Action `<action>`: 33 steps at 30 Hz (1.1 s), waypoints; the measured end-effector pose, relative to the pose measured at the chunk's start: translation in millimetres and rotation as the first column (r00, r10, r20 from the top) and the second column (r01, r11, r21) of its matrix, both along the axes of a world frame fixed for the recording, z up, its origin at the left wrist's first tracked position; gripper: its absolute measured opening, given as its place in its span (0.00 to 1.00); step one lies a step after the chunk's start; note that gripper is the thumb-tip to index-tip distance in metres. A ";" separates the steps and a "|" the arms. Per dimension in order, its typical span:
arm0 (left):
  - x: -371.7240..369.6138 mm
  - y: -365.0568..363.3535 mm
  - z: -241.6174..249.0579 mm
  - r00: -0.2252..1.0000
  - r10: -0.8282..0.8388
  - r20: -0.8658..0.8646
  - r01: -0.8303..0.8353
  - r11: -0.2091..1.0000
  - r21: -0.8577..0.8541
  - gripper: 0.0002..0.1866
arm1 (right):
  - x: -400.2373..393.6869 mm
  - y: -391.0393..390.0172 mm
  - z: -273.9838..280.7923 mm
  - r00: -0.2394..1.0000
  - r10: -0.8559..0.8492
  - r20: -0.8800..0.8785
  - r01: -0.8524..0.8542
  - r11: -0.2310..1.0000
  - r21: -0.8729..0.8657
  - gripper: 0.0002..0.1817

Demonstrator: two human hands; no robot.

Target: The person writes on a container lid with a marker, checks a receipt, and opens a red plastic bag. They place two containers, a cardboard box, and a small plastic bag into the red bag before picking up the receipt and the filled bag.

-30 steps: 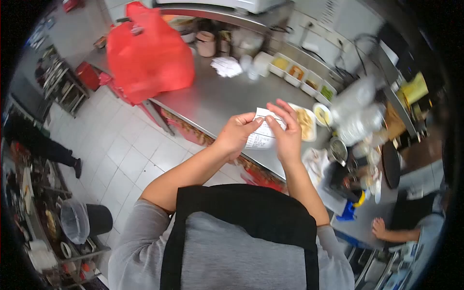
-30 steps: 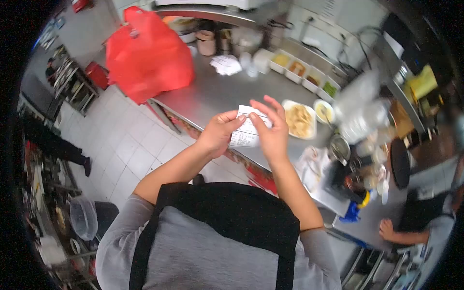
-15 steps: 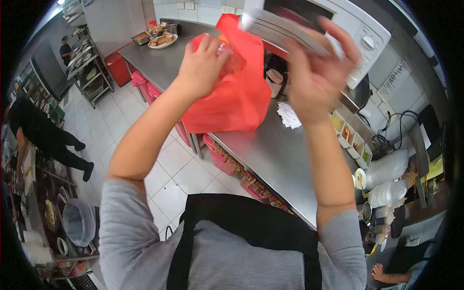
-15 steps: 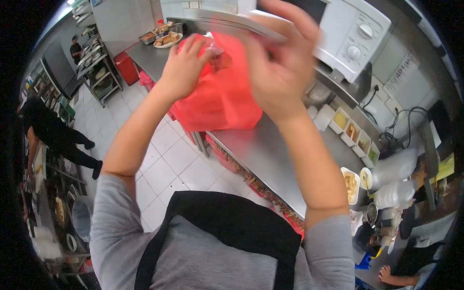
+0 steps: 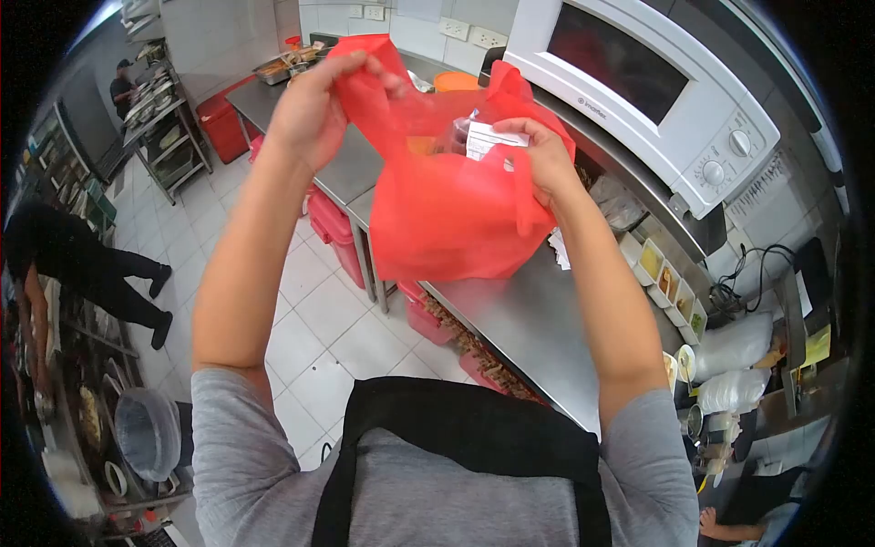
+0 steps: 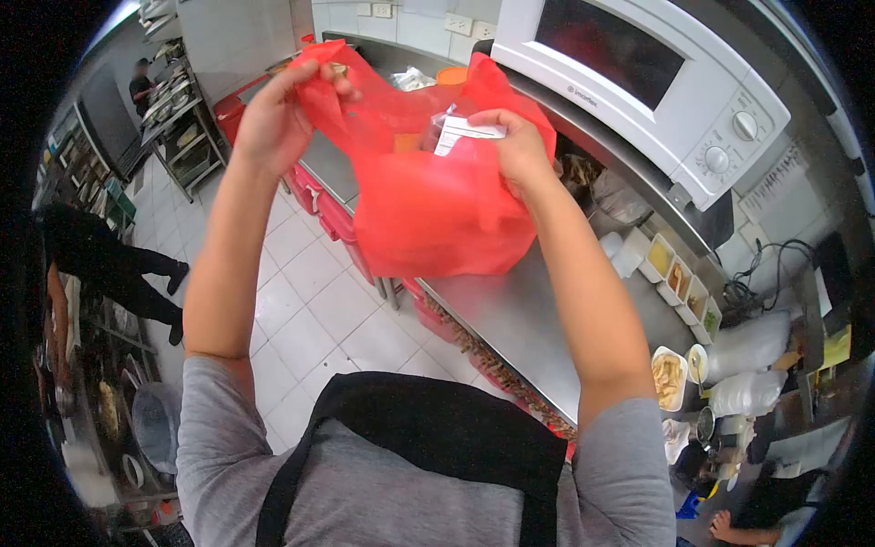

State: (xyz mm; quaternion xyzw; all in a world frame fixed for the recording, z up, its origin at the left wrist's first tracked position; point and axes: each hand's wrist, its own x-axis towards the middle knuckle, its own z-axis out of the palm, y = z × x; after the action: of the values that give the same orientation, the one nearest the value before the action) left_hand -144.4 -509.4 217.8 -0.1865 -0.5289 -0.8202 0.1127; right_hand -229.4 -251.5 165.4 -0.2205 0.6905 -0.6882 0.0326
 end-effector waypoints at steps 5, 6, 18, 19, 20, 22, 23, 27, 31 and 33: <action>-3.5 -1.4 29.4 0.992 -0.086 -0.092 0.070 0.984 -0.165 0.12 | -14.0 -9.2 -6.2 0.999 -0.018 0.040 0.006 0.958 0.286 0.17; -4.1 1.7 32.4 0.994 -0.065 -0.090 0.047 0.981 -0.186 0.12 | -21.3 -8.7 -12.8 0.983 0.017 -0.183 0.064 0.902 0.428 0.18; -24.8 -4.7 48.4 0.998 0.066 0.016 -0.058 0.946 -0.320 0.05 | -32.5 10.2 77.6 -0.003 0.272 -0.962 0.994 0.104 0.026 0.28; -27.8 -10.2 46.4 0.998 0.060 0.022 -0.050 0.944 -0.325 0.05 | -35.1 17.1 82.6 0.057 0.263 -0.963 0.998 0.024 0.066 0.27; -29.3 -15.2 45.3 0.998 0.053 0.028 -0.041 0.943 -0.331 0.05 | -35.5 25.2 89.7 0.118 0.249 -0.961 0.993 -0.057 0.107 0.26; -29.0 -24.1 44.8 0.998 0.039 0.048 -0.023 0.953 -0.302 0.05 | -39.9 47.4 98.8 0.208 0.242 -0.948 0.967 -0.196 0.162 0.22; -29.1 -25.6 44.0 0.998 0.031 0.058 -0.013 0.959 -0.284 0.06 | -43.9 61.6 102.5 0.239 0.255 -0.937 0.952 -0.253 0.174 0.19; -32.7 -21.6 44.8 0.997 0.034 0.063 -0.016 0.964 -0.265 0.04 | -51.7 92.8 107.2 0.482 0.165 -0.861 0.864 -0.251 0.436 0.13; -38.0 -17.7 46.5 0.998 0.012 0.060 0.005 0.962 -0.272 0.04 | -45.9 76.0 83.3 0.375 -0.172 -0.911 0.925 0.002 0.381 0.18; -37.3 -16.4 46.5 0.998 0.026 0.057 -0.009 0.959 -0.283 0.04 | -40.8 75.8 73.0 0.381 0.025 -0.924 0.911 -0.178 0.371 0.19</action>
State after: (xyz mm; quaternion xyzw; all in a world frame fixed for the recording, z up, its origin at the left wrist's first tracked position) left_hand -181.7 -525.7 264.2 -0.1714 -0.6455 -0.7403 0.0763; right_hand -270.2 -175.8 238.4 -0.0562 0.9106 0.1472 -0.3821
